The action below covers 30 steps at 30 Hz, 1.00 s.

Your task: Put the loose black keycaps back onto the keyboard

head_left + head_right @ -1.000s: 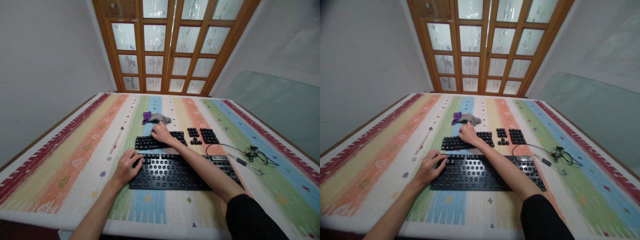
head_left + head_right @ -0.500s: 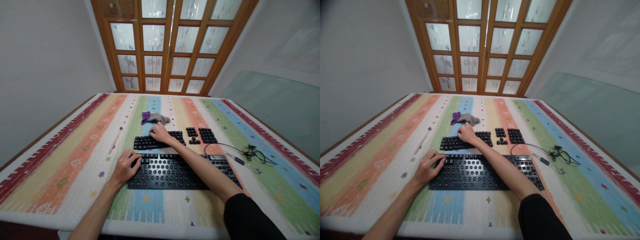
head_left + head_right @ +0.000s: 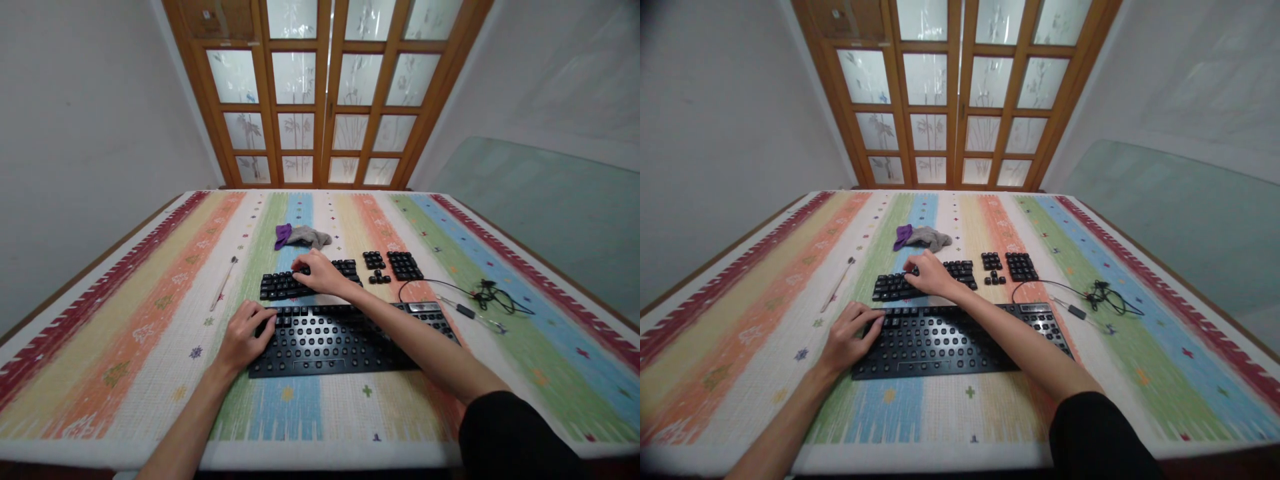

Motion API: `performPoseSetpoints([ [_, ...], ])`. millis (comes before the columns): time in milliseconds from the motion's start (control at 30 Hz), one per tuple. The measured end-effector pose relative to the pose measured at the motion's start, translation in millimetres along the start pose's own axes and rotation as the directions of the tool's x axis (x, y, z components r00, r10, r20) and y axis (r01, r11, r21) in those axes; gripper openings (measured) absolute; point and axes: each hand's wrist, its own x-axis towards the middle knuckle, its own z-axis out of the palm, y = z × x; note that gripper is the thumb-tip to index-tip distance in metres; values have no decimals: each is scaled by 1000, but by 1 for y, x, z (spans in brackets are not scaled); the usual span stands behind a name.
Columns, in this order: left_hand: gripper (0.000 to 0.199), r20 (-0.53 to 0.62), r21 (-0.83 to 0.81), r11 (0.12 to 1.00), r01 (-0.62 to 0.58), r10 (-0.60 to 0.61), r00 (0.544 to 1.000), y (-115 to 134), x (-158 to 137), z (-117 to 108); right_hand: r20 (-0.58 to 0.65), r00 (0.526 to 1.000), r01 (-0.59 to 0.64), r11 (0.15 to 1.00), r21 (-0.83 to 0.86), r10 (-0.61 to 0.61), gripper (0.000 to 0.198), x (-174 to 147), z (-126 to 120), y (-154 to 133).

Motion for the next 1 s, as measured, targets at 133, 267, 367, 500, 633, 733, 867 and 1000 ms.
performPoseSetpoints([
  [133,11,-6,-9,1000,-7,7,1000,2,1,0,31,997,64,996,66,-66,10,-33,-5,-18],
  [267,11,-3,-20,1000,-12,11,1000,4,1,0,36,989,133,978,160,-140,13,-60,-1,-30],
  [367,11,3,-28,1000,-6,6,1000,6,1,0,48,982,172,972,161,-182,14,-71,6,-34],
  [500,11,10,-42,999,10,-9,1000,8,1,2,61,974,217,975,51,-219,12,-77,18,-34],
  [633,11,20,-63,998,11,-9,1000,11,1,5,42,969,245,969,-36,-243,11,-79,27,-32],
  [733,11,31,-75,997,8,-6,999,12,2,5,24,972,234,971,-42,-233,12,-81,29,-32],
  [867,11,50,-81,997,12,-8,999,10,7,3,1,975,224,974,-18,-224,12,-83,28,-31],
  [1000,11,88,-78,997,23,-16,996,4,15,3,-26,977,212,977,-26,-212,11,-85,29,-30],
])
